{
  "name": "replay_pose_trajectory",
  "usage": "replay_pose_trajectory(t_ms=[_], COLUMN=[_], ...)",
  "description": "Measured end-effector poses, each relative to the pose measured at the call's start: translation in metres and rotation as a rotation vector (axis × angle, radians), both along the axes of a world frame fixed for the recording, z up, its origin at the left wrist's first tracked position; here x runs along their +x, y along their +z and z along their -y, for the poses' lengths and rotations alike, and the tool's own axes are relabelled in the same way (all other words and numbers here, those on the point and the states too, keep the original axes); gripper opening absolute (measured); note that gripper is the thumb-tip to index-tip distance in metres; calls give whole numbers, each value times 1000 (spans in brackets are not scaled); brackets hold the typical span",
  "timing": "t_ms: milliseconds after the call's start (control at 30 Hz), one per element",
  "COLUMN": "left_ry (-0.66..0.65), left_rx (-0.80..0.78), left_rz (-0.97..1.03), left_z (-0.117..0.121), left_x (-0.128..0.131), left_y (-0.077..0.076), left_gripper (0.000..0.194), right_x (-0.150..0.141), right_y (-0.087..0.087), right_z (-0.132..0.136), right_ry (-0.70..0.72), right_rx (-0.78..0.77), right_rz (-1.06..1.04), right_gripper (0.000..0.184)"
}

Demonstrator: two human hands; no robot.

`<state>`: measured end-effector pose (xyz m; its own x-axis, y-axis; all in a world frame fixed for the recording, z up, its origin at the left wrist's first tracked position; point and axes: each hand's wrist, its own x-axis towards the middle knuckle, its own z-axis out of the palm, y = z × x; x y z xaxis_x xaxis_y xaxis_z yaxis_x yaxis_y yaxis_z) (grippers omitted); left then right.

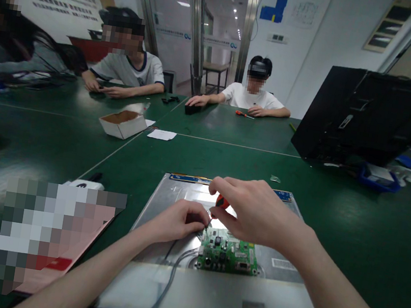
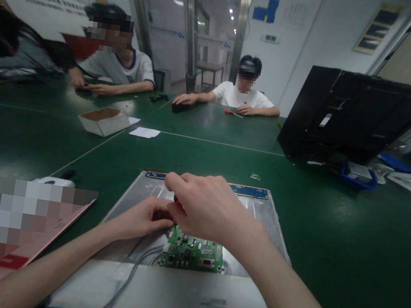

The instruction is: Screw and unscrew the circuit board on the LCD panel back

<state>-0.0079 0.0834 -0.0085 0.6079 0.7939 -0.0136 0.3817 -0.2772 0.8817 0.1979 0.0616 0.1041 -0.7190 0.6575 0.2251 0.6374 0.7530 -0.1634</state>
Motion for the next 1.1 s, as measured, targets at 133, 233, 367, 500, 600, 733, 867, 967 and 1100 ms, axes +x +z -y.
replay_pose_trajectory(t_ms=[133, 233, 367, 500, 600, 733, 867, 967, 1100], left_ry=[-7, -36, -37, -21, -2, -8, -21, -22, -11], left_rx=[-5, 7, 7, 5, -4, 13, 17, 6, -4], left_rz=[-18, 10, 15, 3, -5, -21, 14, 22, -4], left_z=[0, 0, 0, 0, 0, 0, 0, 0, -1], left_x=[0, 0, 0, -1, -1, 0, 0, 1, 0], left_y=[0, 1, 1, -1, -2, -2, 0, 0, -1], left_gripper=[14, 13, 13, 13, 12, 14, 12, 12, 12], right_x=[2, 5, 5, 3, 2, 3, 5, 6, 4], right_y=[2, 4, 3, 1, 0, 2, 5, 5, 2], right_z=[-1, 1, 3, 0, -2, 0, 4, 3, -1], right_ry=[0, 55, 66, 0, -41, -29, 73, 80, 4], right_rx=[-20, -66, -73, -12, 10, -3, -70, -98, -50], right_rz=[25, -13, -22, 2, 26, 41, -5, -17, -4], right_gripper=[12, 17, 21, 17, 15, 14, 18, 20, 18])
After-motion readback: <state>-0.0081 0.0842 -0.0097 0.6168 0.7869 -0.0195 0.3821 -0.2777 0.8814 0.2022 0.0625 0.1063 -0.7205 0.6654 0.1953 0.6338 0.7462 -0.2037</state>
